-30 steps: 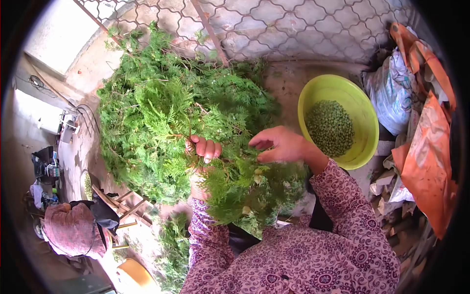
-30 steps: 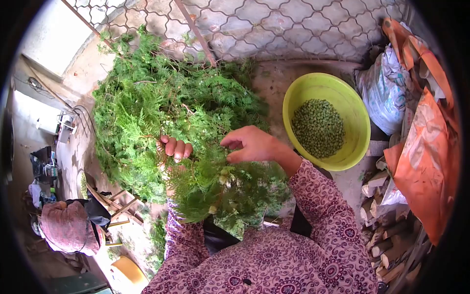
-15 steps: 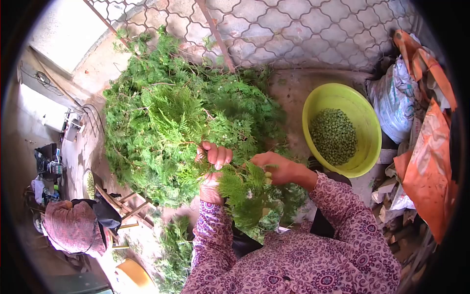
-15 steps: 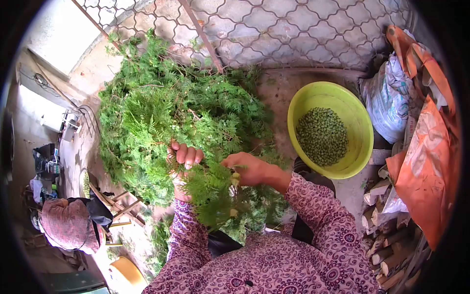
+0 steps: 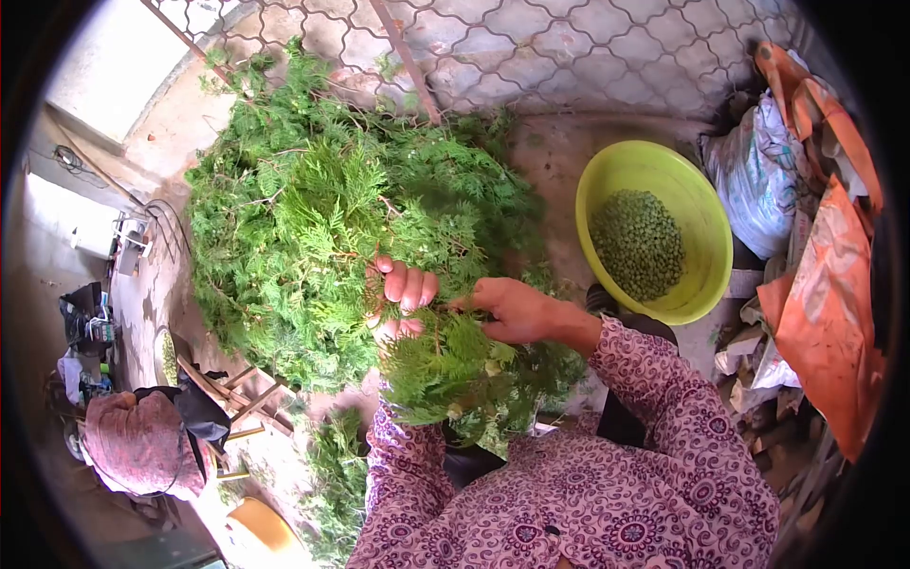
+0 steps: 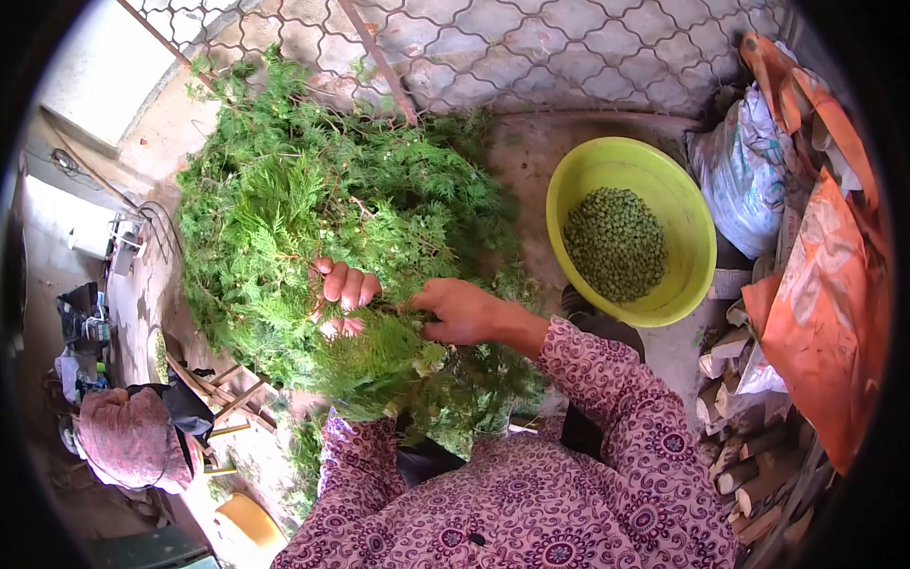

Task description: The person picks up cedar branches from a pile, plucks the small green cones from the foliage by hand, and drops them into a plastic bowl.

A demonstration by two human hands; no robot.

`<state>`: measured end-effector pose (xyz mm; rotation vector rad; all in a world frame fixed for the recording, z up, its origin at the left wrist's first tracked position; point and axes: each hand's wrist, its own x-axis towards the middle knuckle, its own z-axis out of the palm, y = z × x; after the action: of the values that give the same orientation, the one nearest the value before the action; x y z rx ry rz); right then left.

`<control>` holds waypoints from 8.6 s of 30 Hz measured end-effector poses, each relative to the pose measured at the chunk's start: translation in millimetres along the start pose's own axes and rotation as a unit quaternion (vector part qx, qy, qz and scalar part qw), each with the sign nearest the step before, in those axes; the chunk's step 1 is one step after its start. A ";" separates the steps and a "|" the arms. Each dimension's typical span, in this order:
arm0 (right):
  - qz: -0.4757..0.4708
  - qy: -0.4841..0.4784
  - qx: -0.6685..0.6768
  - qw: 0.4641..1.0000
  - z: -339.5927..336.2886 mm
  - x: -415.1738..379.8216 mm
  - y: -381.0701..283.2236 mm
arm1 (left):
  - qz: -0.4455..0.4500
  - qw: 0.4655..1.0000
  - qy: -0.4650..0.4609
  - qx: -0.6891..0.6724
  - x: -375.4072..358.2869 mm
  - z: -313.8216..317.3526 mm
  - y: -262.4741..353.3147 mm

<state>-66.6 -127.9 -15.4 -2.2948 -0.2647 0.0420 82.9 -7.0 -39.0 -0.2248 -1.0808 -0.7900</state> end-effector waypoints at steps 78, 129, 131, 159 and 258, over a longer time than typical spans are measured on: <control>0.028 0.337 0.175 0.925 -33.7 10.6 0.7 | -0.244 0.720 0.621 0.190 9.6 64.5 -58.5; 0.042 0.171 0.652 0.738 -74.8 -7.2 -2.7 | -0.237 0.630 0.574 0.467 -1.2 55.8 -74.5; 0.072 0.193 0.553 0.807 -74.7 -8.0 9.3 | -0.231 0.638 0.566 0.468 -6.3 52.1 -76.0; 0.133 0.231 0.504 0.822 -91.4 -25.6 13.6 | -0.221 0.620 0.556 0.508 -8.5 48.1 -67.8; -0.006 0.294 -0.114 0.949 -33.3 5.3 6.5 | -0.430 0.503 0.360 0.658 -31.6 42.0 -98.3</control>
<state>-56.4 -155.4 2.5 -2.4091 0.0319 -0.7026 -20.1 -40.0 -65.8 1.9643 -0.6243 -0.5524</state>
